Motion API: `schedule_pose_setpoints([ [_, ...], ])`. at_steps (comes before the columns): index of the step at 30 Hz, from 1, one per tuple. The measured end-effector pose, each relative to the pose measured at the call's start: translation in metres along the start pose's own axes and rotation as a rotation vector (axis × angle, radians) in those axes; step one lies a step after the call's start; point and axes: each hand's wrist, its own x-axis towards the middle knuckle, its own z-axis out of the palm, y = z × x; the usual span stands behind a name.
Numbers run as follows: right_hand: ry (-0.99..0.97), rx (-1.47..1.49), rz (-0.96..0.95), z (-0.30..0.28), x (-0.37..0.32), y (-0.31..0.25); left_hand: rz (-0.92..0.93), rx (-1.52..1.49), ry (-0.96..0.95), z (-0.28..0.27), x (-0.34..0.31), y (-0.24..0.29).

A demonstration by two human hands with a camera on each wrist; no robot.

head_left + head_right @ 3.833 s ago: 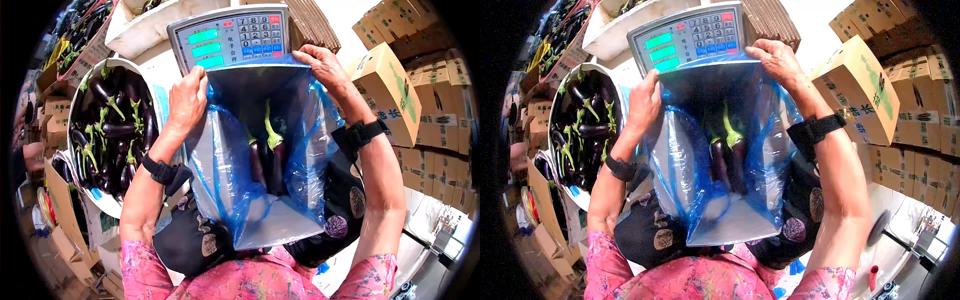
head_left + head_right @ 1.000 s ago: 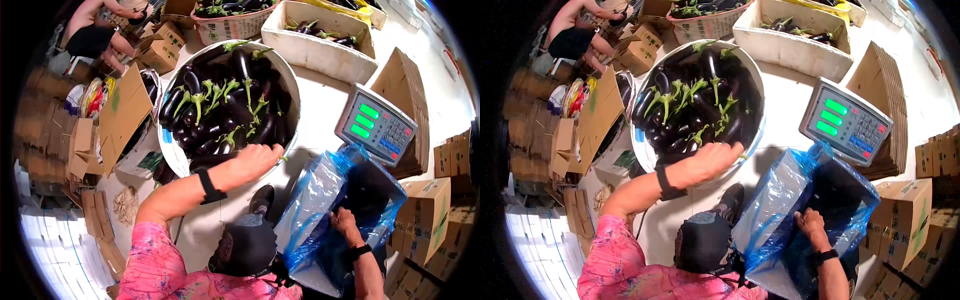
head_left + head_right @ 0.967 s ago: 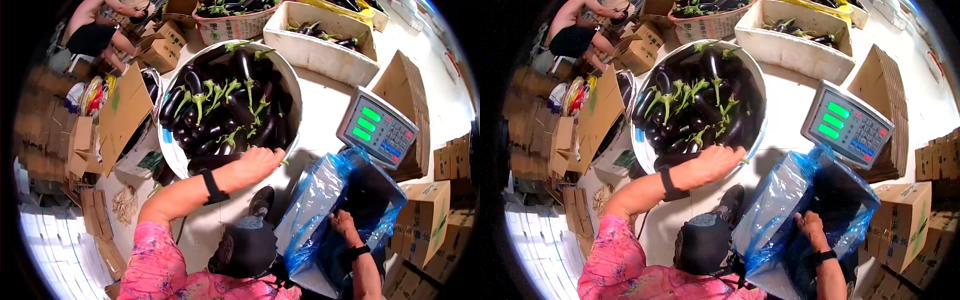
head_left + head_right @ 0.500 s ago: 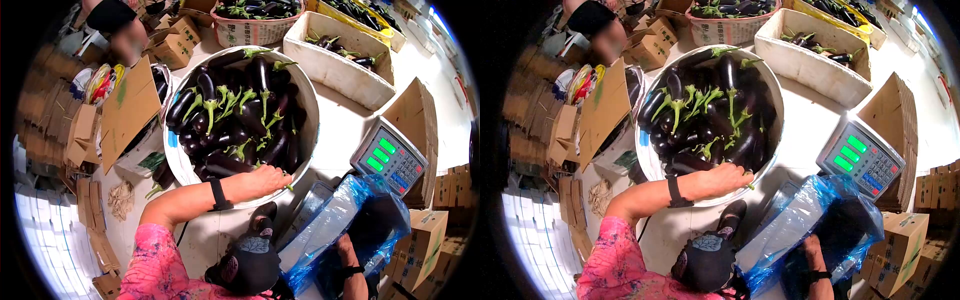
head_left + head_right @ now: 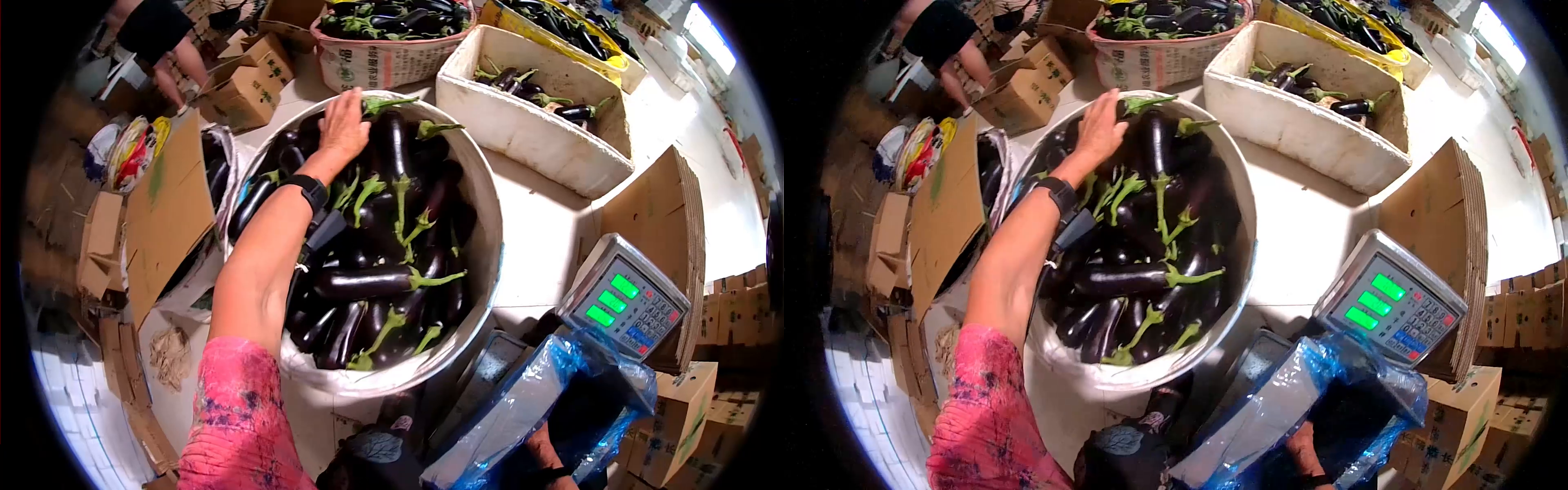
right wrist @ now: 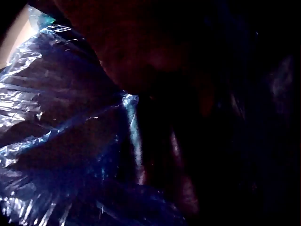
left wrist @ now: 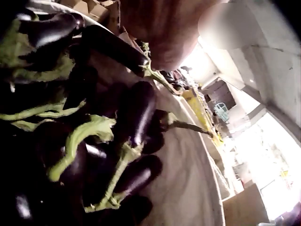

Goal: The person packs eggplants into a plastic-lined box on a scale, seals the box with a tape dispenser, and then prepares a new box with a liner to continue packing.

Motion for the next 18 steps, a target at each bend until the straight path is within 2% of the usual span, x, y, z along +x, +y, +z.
schedule_pose_setpoints([
  [1, 0.003, 0.009, 0.081, 0.001, 0.005, 0.013, -0.019, 0.034, -0.041, 0.008, 0.005, -0.008],
  [3, -0.015, -0.130, 0.042, 0.001, 0.004, 0.015, -0.089, 0.053, -0.132, 0.024, 0.013, -0.022],
  [4, -0.051, -0.357, -0.039, -0.005, -0.004, 0.010, -0.114, 0.088, -0.147, 0.032, 0.013, -0.028],
  [6, -0.076, -0.568, -0.113, -0.005, -0.018, -0.003, -0.008, 0.338, -0.136, 0.038, 0.013, -0.037],
  [7, -0.059, -0.552, -0.112, -0.003, -0.022, -0.009, 0.115, 0.420, -0.027, 0.044, 0.016, -0.047],
  [11, -0.080, -0.398, -0.171, -0.002, -0.023, -0.032, 0.084, 0.267, -0.067, 0.024, 0.008, -0.032],
  [12, -0.036, -0.284, -0.188, 0.004, -0.022, -0.038, 0.172, 0.191, 0.025, 0.022, 0.005, -0.033],
  [13, -0.104, -0.516, -0.247, 0.010, -0.006, 0.000, 0.226, 0.131, 0.007, 0.015, 0.006, -0.033],
  [14, -0.158, -0.757, -0.328, 0.016, 0.011, 0.038, 0.340, 0.008, 0.112, -0.002, 0.001, -0.015],
  [15, -0.201, -0.972, -0.424, 0.021, 0.029, 0.080, 0.201, -0.137, -0.023, -0.025, -0.005, 0.005],
  [16, -0.187, -0.874, -0.398, 0.018, 0.014, 0.045, 0.122, -0.309, -0.148, -0.039, -0.010, 0.013],
  [17, -0.129, -0.747, -0.336, 0.014, -0.006, -0.015, 0.204, -0.364, -0.177, -0.083, -0.026, 0.051],
  [18, -0.067, -0.620, -0.267, 0.006, -0.025, -0.067, 0.252, -0.479, -0.127, -0.102, -0.039, 0.071],
])
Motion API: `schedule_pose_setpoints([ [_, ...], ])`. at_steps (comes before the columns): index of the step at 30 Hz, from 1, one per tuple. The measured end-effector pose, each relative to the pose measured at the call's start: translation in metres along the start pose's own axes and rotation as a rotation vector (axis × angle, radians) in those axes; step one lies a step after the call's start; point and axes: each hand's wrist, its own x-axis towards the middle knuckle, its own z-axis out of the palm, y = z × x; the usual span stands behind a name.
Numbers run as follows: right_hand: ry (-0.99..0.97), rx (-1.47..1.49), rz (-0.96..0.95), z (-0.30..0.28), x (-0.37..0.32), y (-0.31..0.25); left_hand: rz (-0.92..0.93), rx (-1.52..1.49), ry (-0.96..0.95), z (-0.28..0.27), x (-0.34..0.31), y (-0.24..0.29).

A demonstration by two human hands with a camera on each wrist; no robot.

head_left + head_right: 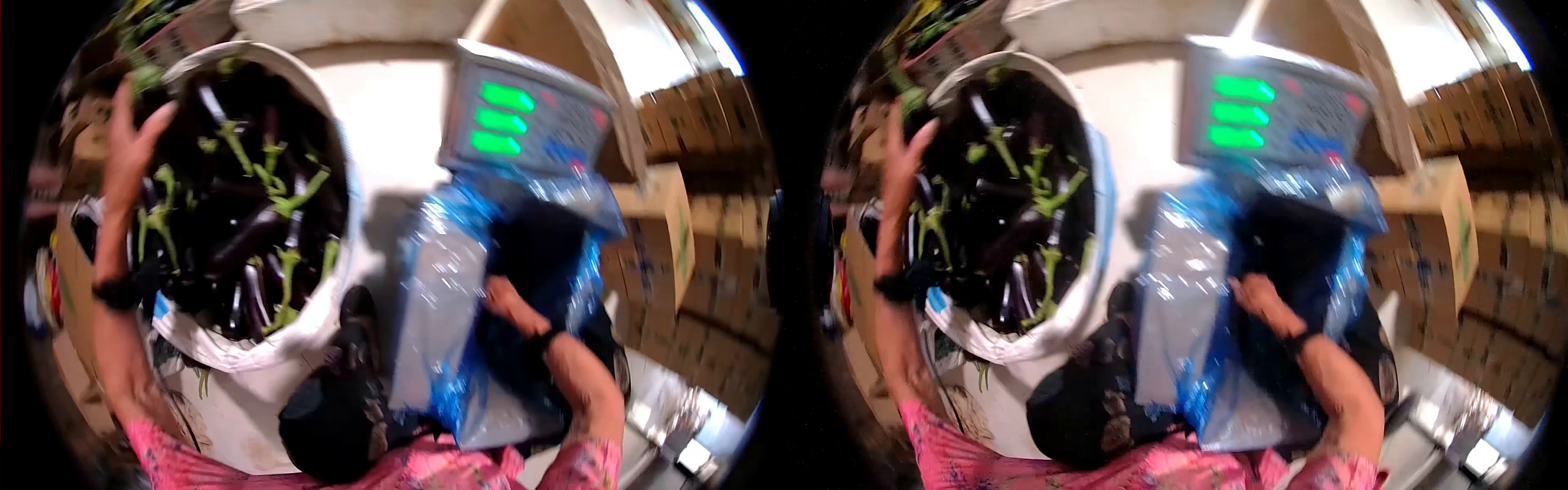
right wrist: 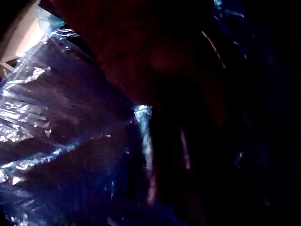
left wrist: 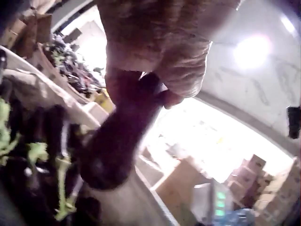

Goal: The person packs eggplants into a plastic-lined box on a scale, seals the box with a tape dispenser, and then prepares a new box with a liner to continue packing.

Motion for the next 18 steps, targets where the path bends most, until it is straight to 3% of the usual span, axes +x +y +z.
schedule_pose_setpoints([
  [1, 0.055, 0.087, 0.043, -0.033, -0.003, -0.037, -0.150, -0.258, -0.063, -0.013, -0.013, 0.039],
  [2, 0.033, 0.006, 0.208, -0.057, -0.007, -0.068, -0.297, -0.481, -0.239, -0.030, -0.024, 0.068],
  [3, -0.012, 0.023, 0.235, -0.084, -0.014, -0.086, -0.348, -0.553, -0.443, -0.043, -0.030, 0.110],
  [4, -0.068, -0.044, 0.255, -0.107, -0.019, -0.098, -0.323, -0.677, -0.511, -0.050, -0.045, 0.148],
  [9, 0.215, -0.073, -0.025, -0.176, -0.070, -0.086, -0.571, -0.871, -1.059, -0.029, -0.080, 0.269],
  [10, 0.248, -0.161, -0.110, -0.186, -0.080, -0.081, -0.568, -0.840, -1.176, -0.013, -0.079, 0.281],
  [11, 0.296, -0.239, -0.112, -0.191, -0.091, -0.085, -0.361, -0.739, -1.331, 0.006, -0.079, 0.287],
  [12, 0.289, -0.215, -0.107, -0.198, -0.104, -0.088, -0.375, -0.756, -1.468, 0.022, -0.086, 0.303],
  [13, 0.283, -0.190, -0.100, -0.206, -0.116, -0.090, -0.245, -0.710, -1.508, 0.043, -0.096, 0.316],
  [15, 0.285, -0.147, -0.089, -0.211, -0.133, -0.085, -0.154, -0.660, -1.485, 0.094, -0.133, 0.326],
  [16, 0.292, -0.169, -0.096, -0.212, -0.140, -0.082, -0.278, -0.566, -1.592, 0.105, -0.134, 0.346],
  [18, 0.312, -0.213, -0.107, -0.214, -0.153, -0.076, -0.306, -0.473, -1.508, 0.153, -0.159, 0.359],
])
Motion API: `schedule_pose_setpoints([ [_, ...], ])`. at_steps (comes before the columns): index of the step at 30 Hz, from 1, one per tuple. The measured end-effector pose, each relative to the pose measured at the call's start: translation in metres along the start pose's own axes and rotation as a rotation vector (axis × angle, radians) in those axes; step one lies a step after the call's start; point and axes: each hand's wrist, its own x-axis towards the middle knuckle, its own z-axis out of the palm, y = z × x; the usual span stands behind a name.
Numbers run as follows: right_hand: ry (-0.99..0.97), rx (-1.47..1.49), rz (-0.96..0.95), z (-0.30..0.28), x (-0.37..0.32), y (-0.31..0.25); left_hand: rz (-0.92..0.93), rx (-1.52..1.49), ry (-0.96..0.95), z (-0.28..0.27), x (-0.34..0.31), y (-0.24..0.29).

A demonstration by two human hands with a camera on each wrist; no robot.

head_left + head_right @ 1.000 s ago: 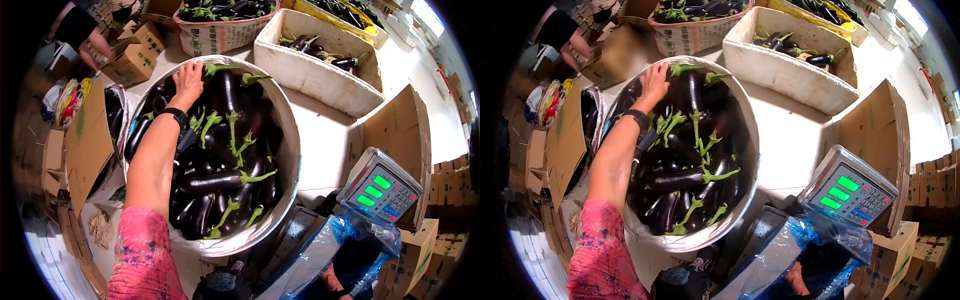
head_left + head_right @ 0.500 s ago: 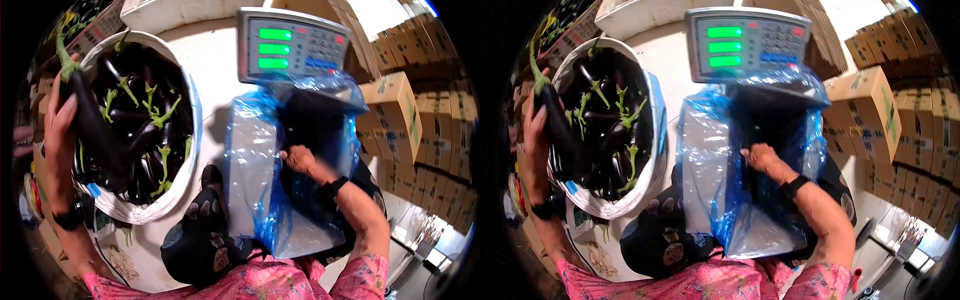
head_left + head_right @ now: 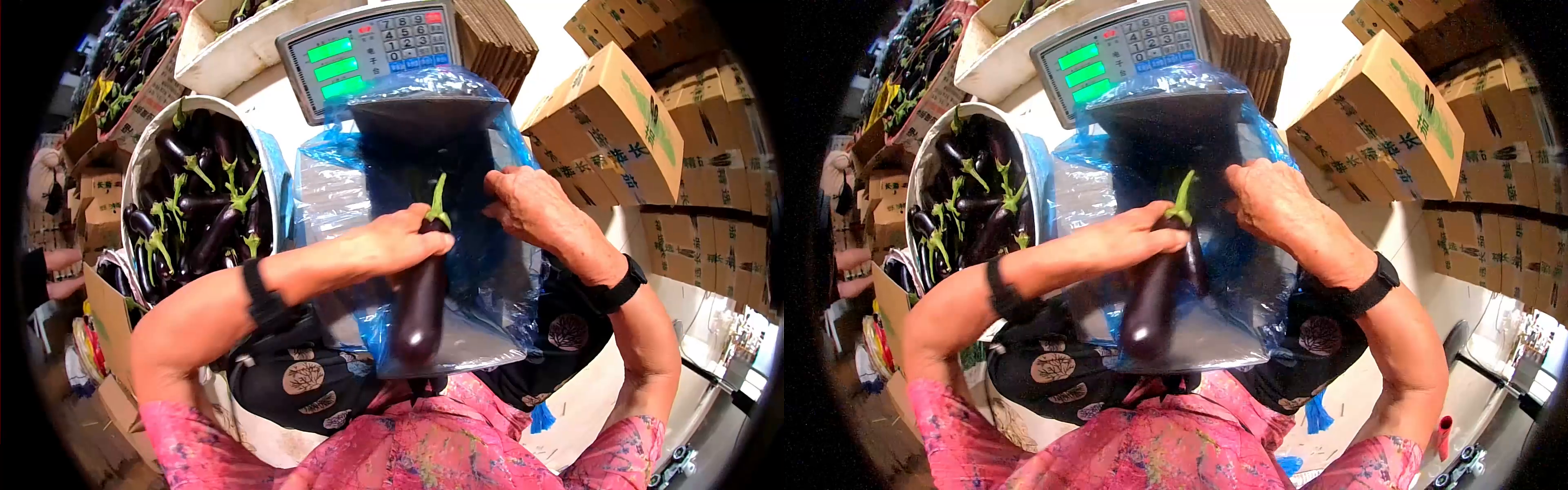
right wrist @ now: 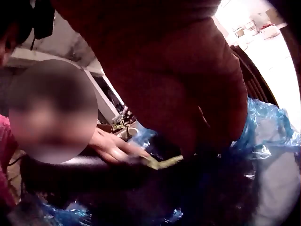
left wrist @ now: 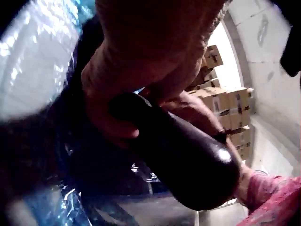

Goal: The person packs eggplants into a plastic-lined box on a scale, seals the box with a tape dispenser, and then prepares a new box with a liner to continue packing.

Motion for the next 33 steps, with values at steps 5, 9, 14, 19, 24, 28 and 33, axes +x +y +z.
schedule_pose_setpoints([
  [5, 0.214, 0.113, -0.157, -0.002, -0.009, -0.003, -0.210, 0.142, 0.198, 0.047, 0.087, -0.018],
  [9, 0.159, 0.026, -0.185, 0.010, -0.003, 0.008, -0.288, 0.275, 0.152, 0.071, 0.130, -0.038],
  [14, -0.040, 0.283, 0.009, 0.015, 0.016, 0.017, -0.254, 0.426, 0.280, 0.104, 0.161, -0.070],
  [19, -0.072, 0.318, -0.026, 0.013, 0.021, 0.026, -0.284, 0.479, 0.182, 0.090, 0.151, -0.040],
  [24, 0.031, 0.402, -0.025, -0.014, 0.015, 0.021, 0.384, 0.599, -0.153, 0.028, 0.064, -0.005],
  [28, 0.011, 0.398, 0.097, -0.040, 0.002, 0.016, 0.331, 0.008, -0.171, -0.093, -0.069, 0.011],
  [33, -0.098, 0.709, 0.176, -0.055, -0.011, -0.036, 0.122, 0.101, 0.645, -0.185, -0.134, -0.137],
])
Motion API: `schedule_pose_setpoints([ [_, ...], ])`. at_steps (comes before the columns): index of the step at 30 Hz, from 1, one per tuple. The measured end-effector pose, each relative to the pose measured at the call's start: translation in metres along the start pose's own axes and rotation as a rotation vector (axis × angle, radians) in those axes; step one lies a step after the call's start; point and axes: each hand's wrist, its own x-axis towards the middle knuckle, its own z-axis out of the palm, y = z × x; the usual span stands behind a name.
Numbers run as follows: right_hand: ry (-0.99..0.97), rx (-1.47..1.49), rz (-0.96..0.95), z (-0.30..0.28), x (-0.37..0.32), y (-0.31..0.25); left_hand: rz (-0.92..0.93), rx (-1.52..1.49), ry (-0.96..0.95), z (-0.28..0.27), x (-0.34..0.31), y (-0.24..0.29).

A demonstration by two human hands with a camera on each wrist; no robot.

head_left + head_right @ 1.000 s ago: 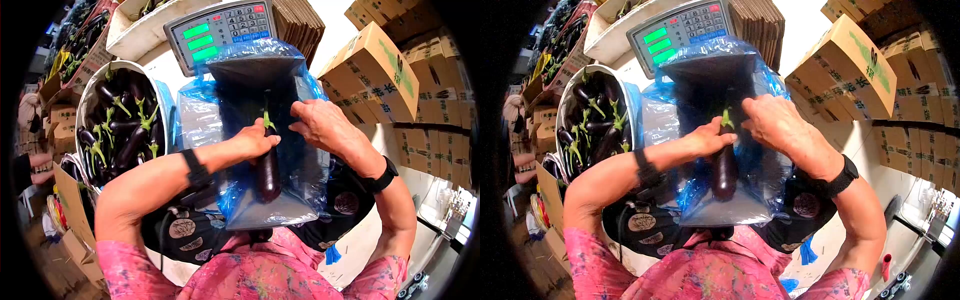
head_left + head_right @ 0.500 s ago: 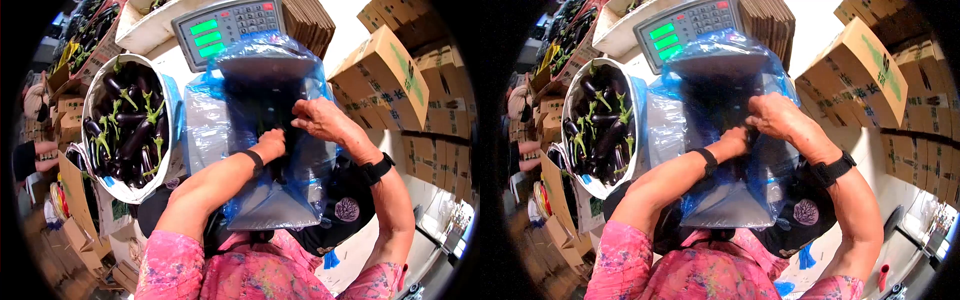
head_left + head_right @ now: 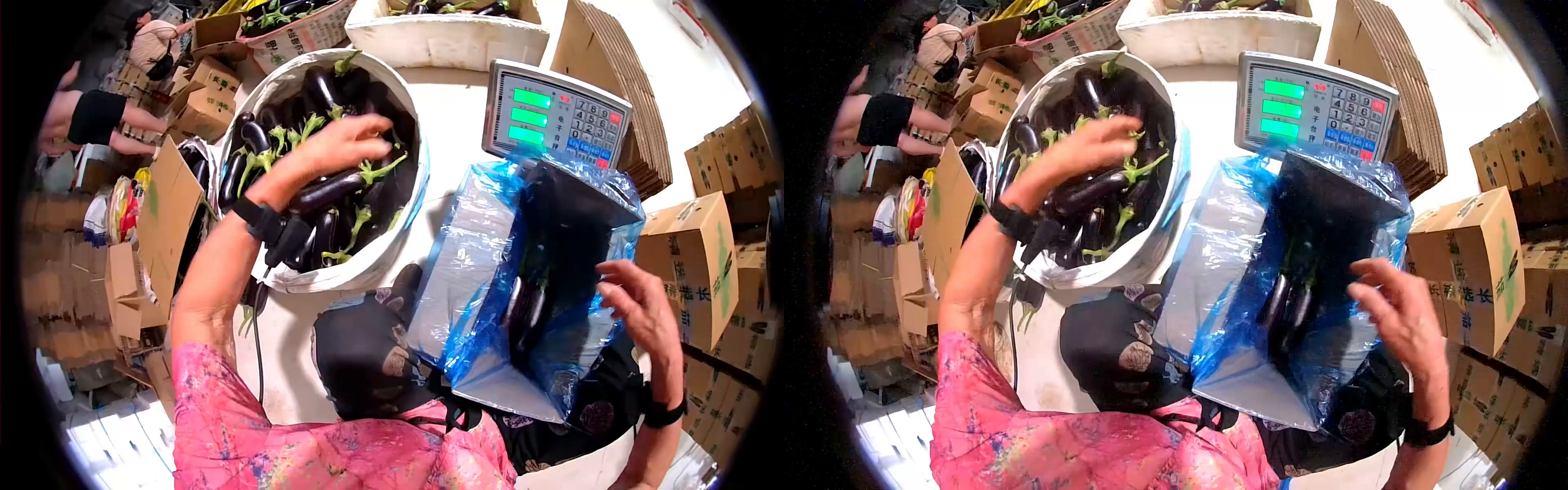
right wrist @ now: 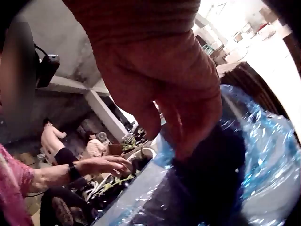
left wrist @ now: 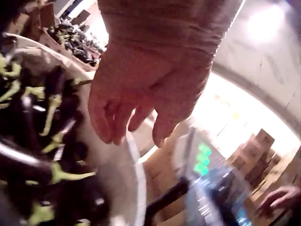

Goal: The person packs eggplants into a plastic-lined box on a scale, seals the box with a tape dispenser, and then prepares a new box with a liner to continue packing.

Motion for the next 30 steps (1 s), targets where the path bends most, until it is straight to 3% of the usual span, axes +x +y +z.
schedule_pose_setpoints([
  [1, -0.035, 0.009, -0.044, 0.010, -0.003, -0.005, -0.006, 0.109, 0.058, 0.006, 0.002, -0.053],
  [2, -0.056, 0.042, -0.110, 0.023, -0.005, -0.010, -0.084, 0.405, 0.030, 0.015, 0.001, -0.087],
  [3, -0.103, 0.007, -0.115, 0.033, -0.007, -0.017, -0.161, 0.700, 0.001, 0.027, -0.004, -0.111],
  [5, -0.213, 0.064, -0.052, 0.050, -0.012, -0.027, -0.167, 0.863, 0.187, 0.054, -0.023, -0.134],
  [7, -0.288, 0.158, -0.014, 0.063, -0.012, -0.027, -0.136, 0.983, 0.337, 0.065, -0.022, -0.160],
  [8, -0.252, 0.196, -0.038, 0.065, -0.017, -0.020, -0.036, 0.986, 0.392, 0.071, -0.013, -0.165],
  [10, -0.305, 0.230, 0.023, 0.067, -0.014, -0.013, -0.114, 0.891, 0.440, 0.061, -0.017, -0.175],
  [11, -0.292, 0.267, 0.049, 0.064, -0.016, -0.011, 0.029, 0.718, 0.548, 0.057, -0.020, -0.177],
  [12, -0.277, 0.340, 0.101, 0.057, -0.018, -0.011, 0.010, 0.505, 0.496, 0.047, -0.023, -0.155],
  [13, -0.247, 0.330, 0.137, 0.048, -0.020, -0.016, 0.095, 0.366, 0.567, 0.043, -0.035, -0.121],
  [15, -0.180, 0.456, 0.158, 0.045, -0.015, 0.001, 0.138, 0.165, 0.434, 0.037, -0.053, -0.046],
  [19, -0.188, 0.685, 0.165, 0.062, 0.001, -0.004, 0.760, 0.278, 0.310, 0.059, -0.062, 0.093],
  [21, -0.205, 0.898, 0.152, 0.079, 0.004, -0.023, 0.989, 0.335, 0.164, 0.085, -0.051, 0.131],
  [22, -0.278, 1.115, 0.062, 0.087, 0.008, -0.020, 1.191, 0.313, 0.143, 0.104, -0.038, 0.141],
  [23, -0.355, 1.328, -0.032, 0.095, 0.012, -0.015, 1.188, 0.244, -0.018, 0.119, -0.036, 0.158],
  [24, -0.123, 1.171, 0.048, 0.093, 0.007, -0.024, 1.117, 0.171, -0.100, 0.129, -0.035, 0.163],
  [27, -0.121, 1.137, 0.198, 0.090, 0.008, 0.012, 0.802, -0.140, -0.327, 0.116, -0.035, 0.158],
  [28, -0.113, 1.144, 0.274, 0.089, 0.008, 0.018, 0.742, -0.046, -0.259, 0.103, -0.033, 0.150],
  [29, -0.099, 1.107, 0.331, 0.086, 0.009, 0.020, 0.571, -0.017, -0.224, 0.089, -0.036, 0.142],
  [30, -0.140, 0.994, 0.309, 0.082, 0.014, 0.027, 0.459, -0.038, -0.161, 0.082, -0.035, 0.125],
])
